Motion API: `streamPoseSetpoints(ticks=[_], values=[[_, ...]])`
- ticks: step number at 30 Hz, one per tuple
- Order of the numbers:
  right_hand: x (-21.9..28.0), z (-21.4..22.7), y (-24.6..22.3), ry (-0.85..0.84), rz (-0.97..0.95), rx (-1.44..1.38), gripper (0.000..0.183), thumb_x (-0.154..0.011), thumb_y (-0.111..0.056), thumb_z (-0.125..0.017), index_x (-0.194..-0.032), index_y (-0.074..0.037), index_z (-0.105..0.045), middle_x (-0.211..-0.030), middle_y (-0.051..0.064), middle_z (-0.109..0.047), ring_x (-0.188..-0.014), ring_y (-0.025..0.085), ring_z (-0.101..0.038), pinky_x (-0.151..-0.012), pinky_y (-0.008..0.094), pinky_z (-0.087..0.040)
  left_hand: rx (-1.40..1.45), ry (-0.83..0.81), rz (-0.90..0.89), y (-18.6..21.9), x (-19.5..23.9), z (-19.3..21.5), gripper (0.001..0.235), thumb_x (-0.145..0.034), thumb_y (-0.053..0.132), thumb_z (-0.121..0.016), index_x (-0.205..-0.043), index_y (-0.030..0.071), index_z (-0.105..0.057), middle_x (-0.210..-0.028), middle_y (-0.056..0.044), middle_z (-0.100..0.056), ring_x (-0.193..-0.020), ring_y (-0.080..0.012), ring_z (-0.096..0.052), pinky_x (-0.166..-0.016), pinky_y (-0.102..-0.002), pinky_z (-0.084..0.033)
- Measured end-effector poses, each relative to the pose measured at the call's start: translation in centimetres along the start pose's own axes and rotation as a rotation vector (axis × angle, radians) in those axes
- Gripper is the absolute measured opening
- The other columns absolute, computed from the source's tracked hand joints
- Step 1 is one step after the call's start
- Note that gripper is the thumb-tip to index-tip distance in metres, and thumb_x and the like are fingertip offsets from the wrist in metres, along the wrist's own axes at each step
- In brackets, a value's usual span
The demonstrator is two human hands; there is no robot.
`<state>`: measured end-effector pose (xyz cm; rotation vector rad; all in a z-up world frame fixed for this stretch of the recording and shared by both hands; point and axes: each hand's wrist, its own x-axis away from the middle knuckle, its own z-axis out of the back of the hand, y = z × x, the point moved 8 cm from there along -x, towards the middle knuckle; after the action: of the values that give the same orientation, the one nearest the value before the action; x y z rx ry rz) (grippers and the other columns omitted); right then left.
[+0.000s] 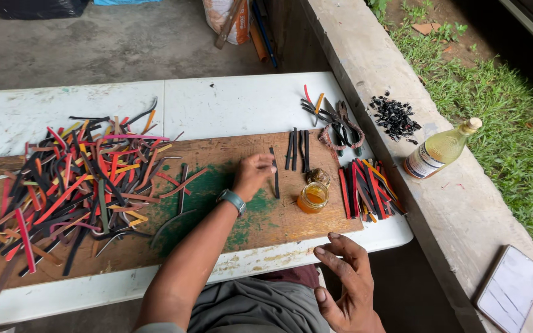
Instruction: The person aligns and presses together pairs of colored rubber strips on a wooden board. They repeatedly pick up strips, match them by color, and apply pressure to bond them, occasionally using a small jar of adhesive. The person works one pair at a time, placing finished pairs aside.
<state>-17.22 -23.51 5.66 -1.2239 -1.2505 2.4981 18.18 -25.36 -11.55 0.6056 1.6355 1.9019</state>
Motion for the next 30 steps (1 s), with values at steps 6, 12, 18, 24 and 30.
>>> streamPoseSetpoints(ticks=[6,12,18,24,30], values=[[-0.4,1.7,2.0,0.112,-0.129,-0.047,0.050,-0.095,-0.037,-0.070,-0.124,0.004,-0.068,-0.141,0.026,-0.049,-0.132,0.036,-0.059,-0.113,0.049,-0.049,-0.306,0.045,-0.099,1.5,-4.9,-1.3,0.054,-0.083,0.005,-0.079,-0.133,0.011,-0.061,-0.106,-0.009,-0.079,-0.100,-0.0228,-0.075,-0.097,-0.041,-0.056],[-1.2,3.2,3.4,0.136,-0.078,0.088,0.048,-0.089,-0.030,-0.071,-0.124,0.004,-0.068,-0.133,0.023,-0.057,-0.131,0.032,-0.060,-0.111,0.044,-0.049,-0.384,0.061,-0.128,2.2,-7.6,-2.0,0.054,-0.083,0.006,-0.080,-0.133,0.011,-0.061,-0.104,-0.009,-0.080,-0.100,-0.0237,-0.075,-0.097,-0.040,-0.057],[-1.1,3.6,4.4,0.139,-0.117,0.047,0.046,-0.090,-0.026,-0.072,-0.125,0.005,-0.066,-0.128,0.023,-0.058,-0.131,0.033,-0.059,-0.105,0.042,-0.055,-0.375,0.094,-0.029,0.9,-8.0,-1.6,0.060,-0.083,0.007,-0.079,-0.138,0.013,-0.057,-0.110,-0.009,-0.076,-0.093,-0.0235,-0.074,-0.087,-0.038,-0.060],[-1.2,3.8,4.1,0.129,-0.127,0.036,0.043,-0.087,-0.016,-0.072,-0.124,0.005,-0.065,-0.128,0.023,-0.059,-0.129,0.030,-0.061,-0.102,0.041,-0.056,-0.441,0.181,-0.042,-0.8,-7.5,-0.5,0.046,-0.092,0.007,-0.068,-0.137,0.012,-0.058,-0.114,-0.011,-0.073,-0.097,-0.0248,-0.072,-0.082,-0.041,-0.061],[-3.2,3.6,4.7,0.115,-0.281,0.303,0.043,-0.082,-0.011,-0.077,-0.123,-0.003,-0.068,-0.131,0.016,-0.064,-0.115,0.022,-0.068,-0.096,0.036,-0.054,-0.832,0.200,-0.219,1.8,-0.1,1.8,0.012,-0.100,0.010,-0.060,-0.105,0.007,-0.070,-0.124,-0.015,-0.068,-0.109,-0.0389,-0.065,-0.095,-0.050,-0.052]])
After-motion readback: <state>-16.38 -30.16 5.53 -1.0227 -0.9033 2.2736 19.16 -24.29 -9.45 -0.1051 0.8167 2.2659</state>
